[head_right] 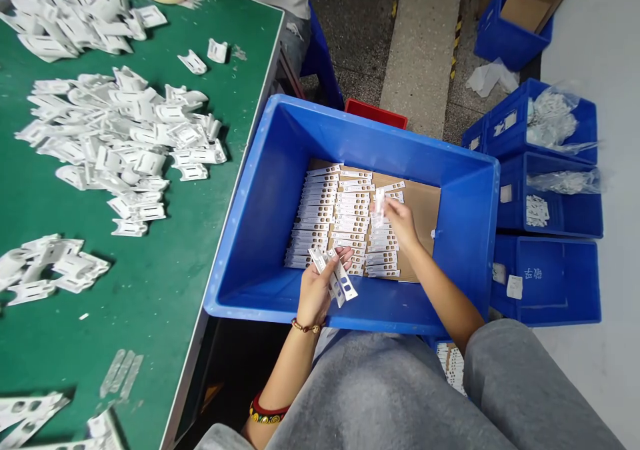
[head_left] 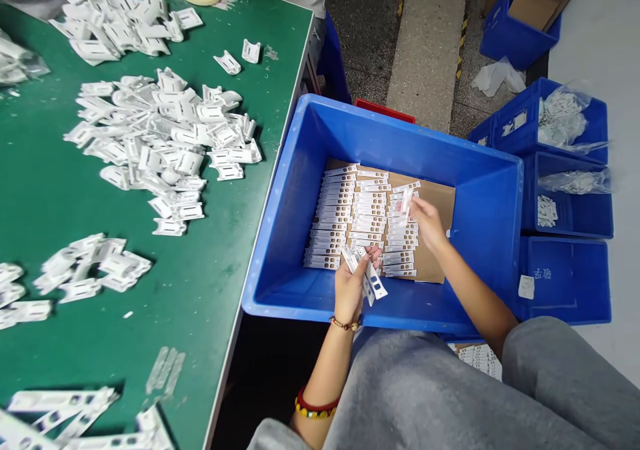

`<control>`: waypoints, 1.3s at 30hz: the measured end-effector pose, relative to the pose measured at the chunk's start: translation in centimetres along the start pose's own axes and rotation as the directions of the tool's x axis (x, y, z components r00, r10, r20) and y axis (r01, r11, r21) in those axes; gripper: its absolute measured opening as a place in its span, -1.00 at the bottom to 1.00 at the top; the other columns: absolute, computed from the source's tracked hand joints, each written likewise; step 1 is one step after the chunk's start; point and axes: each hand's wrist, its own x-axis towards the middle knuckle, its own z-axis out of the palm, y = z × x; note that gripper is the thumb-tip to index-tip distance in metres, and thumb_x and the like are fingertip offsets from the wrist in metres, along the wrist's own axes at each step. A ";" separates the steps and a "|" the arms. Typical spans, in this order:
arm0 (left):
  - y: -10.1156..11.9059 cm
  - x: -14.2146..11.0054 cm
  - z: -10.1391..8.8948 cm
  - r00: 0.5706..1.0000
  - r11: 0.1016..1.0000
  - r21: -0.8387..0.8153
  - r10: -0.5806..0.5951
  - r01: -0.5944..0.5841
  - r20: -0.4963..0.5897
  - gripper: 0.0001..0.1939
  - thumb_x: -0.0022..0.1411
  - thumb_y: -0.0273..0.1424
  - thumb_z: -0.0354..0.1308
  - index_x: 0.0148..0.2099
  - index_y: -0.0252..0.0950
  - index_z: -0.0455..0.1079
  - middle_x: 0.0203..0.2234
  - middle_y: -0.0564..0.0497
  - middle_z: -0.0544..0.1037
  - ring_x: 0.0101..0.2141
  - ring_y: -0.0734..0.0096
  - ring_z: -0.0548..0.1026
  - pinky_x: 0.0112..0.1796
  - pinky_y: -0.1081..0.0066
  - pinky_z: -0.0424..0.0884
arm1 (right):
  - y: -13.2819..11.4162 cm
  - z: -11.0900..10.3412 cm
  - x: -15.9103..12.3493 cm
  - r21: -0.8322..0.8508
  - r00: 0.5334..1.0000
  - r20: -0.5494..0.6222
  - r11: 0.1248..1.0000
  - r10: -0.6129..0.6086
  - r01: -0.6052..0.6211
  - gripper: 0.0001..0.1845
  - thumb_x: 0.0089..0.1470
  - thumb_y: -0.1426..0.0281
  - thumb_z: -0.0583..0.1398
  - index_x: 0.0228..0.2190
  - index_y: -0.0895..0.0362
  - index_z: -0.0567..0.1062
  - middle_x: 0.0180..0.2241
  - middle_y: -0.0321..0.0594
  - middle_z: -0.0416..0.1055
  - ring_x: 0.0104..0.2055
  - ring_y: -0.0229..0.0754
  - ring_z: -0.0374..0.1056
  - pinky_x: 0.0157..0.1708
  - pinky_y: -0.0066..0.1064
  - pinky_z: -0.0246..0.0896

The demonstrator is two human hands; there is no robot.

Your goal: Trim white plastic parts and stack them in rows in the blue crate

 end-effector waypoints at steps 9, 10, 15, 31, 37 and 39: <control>-0.1 -0.2 0.0 1.000 1.000 0.023 -0.002 0.001 0.028 -0.51 -0.10 -0.21 0.49 -0.17 -0.41 0.54 -0.12 -0.28 0.64 -0.06 -0.01 0.60 0.01 0.12 0.50 | 6.6 -3.1 13.0 -0.636 0.981 -0.114 0.770 -0.160 0.051 -0.71 0.06 0.53 0.16 -0.23 0.19 0.64 -0.07 -0.02 0.55 0.01 0.01 0.43 0.12 -0.17 0.21; -0.1 -0.2 0.0 1.000 1.000 0.021 -0.001 0.001 0.030 -0.52 -0.10 -0.21 0.49 -0.17 -0.41 0.55 -0.13 -0.28 0.64 -0.06 -0.01 0.60 0.01 0.12 0.50 | 6.7 -2.8 13.5 -0.651 0.981 -0.092 0.756 -0.170 0.070 -0.71 0.04 0.56 0.16 -0.25 0.17 0.64 -0.07 -0.04 0.54 0.02 0.00 0.40 0.16 -0.16 0.15; -0.1 -0.3 -0.1 0.999 1.000 0.020 -0.006 0.005 0.038 -0.54 -0.08 -0.22 0.49 -0.17 -0.39 0.56 -0.16 -0.24 0.65 -0.07 0.00 0.60 -0.01 0.14 0.52 | 7.3 -2.0 14.7 -0.774 0.969 0.092 0.596 -0.231 0.216 -0.61 0.01 0.61 0.15 -0.16 0.10 0.61 -0.01 -0.10 0.46 0.09 0.00 0.29 0.26 -0.13 -0.03; 0.4 -0.5 0.2 1.000 1.000 0.025 -0.017 0.016 0.022 -0.53 -0.06 -0.21 0.47 -0.15 -0.40 0.53 -0.14 -0.26 0.64 -0.05 0.02 0.59 0.02 0.13 0.48 | 8.8 -4.0 12.6 -0.825 0.977 0.075 0.537 -0.201 0.174 -0.75 0.04 0.58 0.14 -0.25 0.14 0.53 -0.04 -0.03 0.39 0.07 0.01 0.26 0.15 -0.22 0.15; -0.4 0.2 -0.4 1.000 1.000 -0.006 0.031 -0.031 0.005 -0.57 -0.04 -0.28 0.42 -0.12 -0.36 0.49 -0.16 -0.22 0.65 -0.03 0.03 0.58 0.04 0.12 0.44 | 5.8 -1.5 10.5 -0.758 0.982 0.009 0.640 -0.188 0.129 -0.76 0.06 0.53 0.15 -0.20 0.19 0.52 0.04 0.05 0.36 0.14 0.06 0.20 0.19 -0.12 0.08; -0.5 0.3 -0.5 0.999 0.999 -0.014 0.040 -0.039 0.027 -0.55 -0.06 -0.29 0.43 -0.11 -0.35 0.49 -0.15 -0.22 0.65 -0.03 0.03 0.58 0.06 0.11 0.42 | 4.1 0.1 7.4 -0.636 0.986 0.117 0.754 -0.116 0.165 -0.80 0.17 0.41 0.13 -0.21 0.16 0.52 -0.06 -0.05 0.45 0.06 -0.03 0.31 0.14 -0.16 0.17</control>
